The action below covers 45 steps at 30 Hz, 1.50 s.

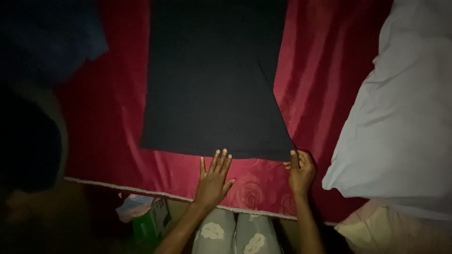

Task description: Folding a black t-shirt on a bed.

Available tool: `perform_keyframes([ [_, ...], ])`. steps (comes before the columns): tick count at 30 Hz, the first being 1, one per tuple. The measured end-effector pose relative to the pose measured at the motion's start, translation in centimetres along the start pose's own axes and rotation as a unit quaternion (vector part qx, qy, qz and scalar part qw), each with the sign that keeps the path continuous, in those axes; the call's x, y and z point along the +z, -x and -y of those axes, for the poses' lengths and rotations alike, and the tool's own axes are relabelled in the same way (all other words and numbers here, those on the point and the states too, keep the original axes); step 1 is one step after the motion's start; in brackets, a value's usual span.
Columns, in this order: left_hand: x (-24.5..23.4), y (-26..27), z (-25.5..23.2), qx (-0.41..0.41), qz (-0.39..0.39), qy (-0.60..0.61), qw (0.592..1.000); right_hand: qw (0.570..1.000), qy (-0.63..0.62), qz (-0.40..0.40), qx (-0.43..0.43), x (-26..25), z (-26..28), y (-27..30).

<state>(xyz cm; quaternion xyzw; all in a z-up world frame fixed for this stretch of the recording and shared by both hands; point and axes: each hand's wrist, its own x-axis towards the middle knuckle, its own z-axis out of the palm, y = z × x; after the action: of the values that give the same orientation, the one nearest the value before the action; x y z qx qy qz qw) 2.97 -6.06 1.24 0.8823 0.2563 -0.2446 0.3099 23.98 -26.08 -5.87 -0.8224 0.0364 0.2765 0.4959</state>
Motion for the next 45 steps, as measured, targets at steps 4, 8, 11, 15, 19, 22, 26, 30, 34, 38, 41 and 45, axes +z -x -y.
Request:
perform_keyframes([
  [4,1.9,0.4,0.2,0.036,-0.046,0.004,0.998,0.999,-0.025,0.007,0.018,-0.7,-1.3,-0.5],
  [8,1.6,0.2,-0.8,0.044,0.001,-0.007,0.999,0.997,-0.061,0.030,0.030,-1.4,-0.3,-0.3],
  [11,2.5,0.4,-0.9,0.030,0.025,-0.008,0.999,0.997,-0.030,0.016,0.068,-1.4,0.5,-0.5],
  [15,2.5,0.8,-1.7,0.028,-0.055,0.021,0.998,0.994,-0.068,0.027,0.080,-1.4,1.4,-0.1],
  [19,1.0,-0.8,-4.3,-0.025,-0.068,0.098,0.993,0.995,-0.078,0.033,0.052,-1.5,2.4,0.9],
  [22,-0.3,-2.9,-7.5,0.001,-0.108,0.169,0.980,0.998,-0.048,0.040,0.007,-0.6,4.0,2.5],
  [26,2.2,-4.7,-10.6,0.045,-0.198,0.251,0.946,0.998,0.020,0.065,-0.013,2.3,8.4,5.5],
  [30,10.2,-5.8,-9.2,-0.070,-0.194,0.530,0.822,0.968,0.134,0.136,-0.165,4.9,12.6,7.0],
  [34,15.8,-6.1,-4.7,-0.059,-0.186,0.530,0.825,0.894,0.237,0.176,-0.336,7.4,14.4,7.7],
  [38,8.8,-5.2,-0.9,0.005,-0.085,0.528,0.845,0.878,0.263,0.183,-0.355,8.2,14.9,7.1],
  [41,3.0,-4.9,2.3,0.036,0.170,0.708,0.684,0.897,0.254,0.185,-0.312,8.0,13.3,6.6],
  [45,-2.4,-7.6,5.1,0.061,0.138,0.680,0.718,0.916,0.234,0.186,-0.268,8.4,12.3,6.7],
])
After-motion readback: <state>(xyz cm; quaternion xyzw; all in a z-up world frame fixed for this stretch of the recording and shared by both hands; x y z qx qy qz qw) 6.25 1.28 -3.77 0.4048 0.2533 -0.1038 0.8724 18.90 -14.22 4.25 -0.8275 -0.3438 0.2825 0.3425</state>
